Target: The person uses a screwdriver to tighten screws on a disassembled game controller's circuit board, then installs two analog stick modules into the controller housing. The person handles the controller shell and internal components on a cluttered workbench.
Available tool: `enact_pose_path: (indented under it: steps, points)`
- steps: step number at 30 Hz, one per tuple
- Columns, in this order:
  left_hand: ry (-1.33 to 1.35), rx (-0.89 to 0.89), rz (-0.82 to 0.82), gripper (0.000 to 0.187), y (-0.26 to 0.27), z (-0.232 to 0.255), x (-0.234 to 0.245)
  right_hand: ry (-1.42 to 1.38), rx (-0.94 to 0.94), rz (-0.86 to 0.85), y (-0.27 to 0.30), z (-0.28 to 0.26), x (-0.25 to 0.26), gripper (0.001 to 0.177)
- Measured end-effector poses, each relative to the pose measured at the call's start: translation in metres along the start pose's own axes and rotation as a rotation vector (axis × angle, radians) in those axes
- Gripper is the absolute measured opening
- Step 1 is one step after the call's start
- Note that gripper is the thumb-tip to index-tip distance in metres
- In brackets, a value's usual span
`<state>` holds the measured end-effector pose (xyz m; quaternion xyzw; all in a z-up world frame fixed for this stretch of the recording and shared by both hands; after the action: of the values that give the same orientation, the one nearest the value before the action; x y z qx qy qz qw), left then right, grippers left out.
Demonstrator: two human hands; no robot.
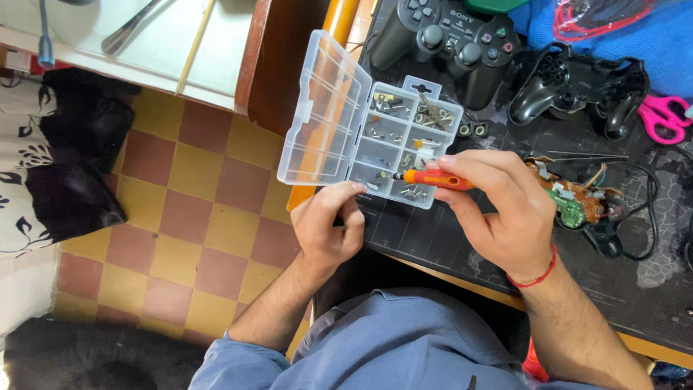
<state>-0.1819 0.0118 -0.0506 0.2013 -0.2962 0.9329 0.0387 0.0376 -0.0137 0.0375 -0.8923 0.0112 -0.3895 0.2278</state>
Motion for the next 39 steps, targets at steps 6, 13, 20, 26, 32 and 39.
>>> enact_pose_path:
  steps: [6,13,20,26,32,39]
  points:
    - [-0.021,-0.003,-0.021,0.034,0.002,-0.002,-0.001,0.192,0.104,-0.067,0.002,-0.004,-0.009,0.026]
    - [0.010,-0.014,-0.081,0.030,-0.003,0.002,0.000,0.219,0.113,-0.088,0.006,-0.003,-0.015,0.029]
    - [-0.011,-0.022,-0.047,0.032,-0.010,0.008,0.001,0.130,0.102,-0.026,0.005,-0.005,-0.010,0.025]
    - [-0.023,-0.002,-0.050,0.029,-0.009,0.008,0.000,0.038,0.062,0.007,0.005,-0.003,-0.005,0.027]
    - [-0.032,-0.021,-0.062,0.027,-0.011,0.009,0.000,0.052,-0.010,0.060,0.006,-0.001,0.004,0.028]
    - [0.026,-0.043,-0.077,0.025,-0.010,0.008,-0.002,0.010,-0.058,0.118,0.007,-0.002,0.019,0.027]
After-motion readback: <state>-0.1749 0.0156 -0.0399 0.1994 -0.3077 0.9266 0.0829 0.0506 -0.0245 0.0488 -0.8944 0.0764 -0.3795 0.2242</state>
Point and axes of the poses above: each hand's wrist, its own y-axis away from the middle knuckle, its own x-axis out of the back of the hand, z = x × y, the point moved 3 cm from there along -y, towards the middle knuckle
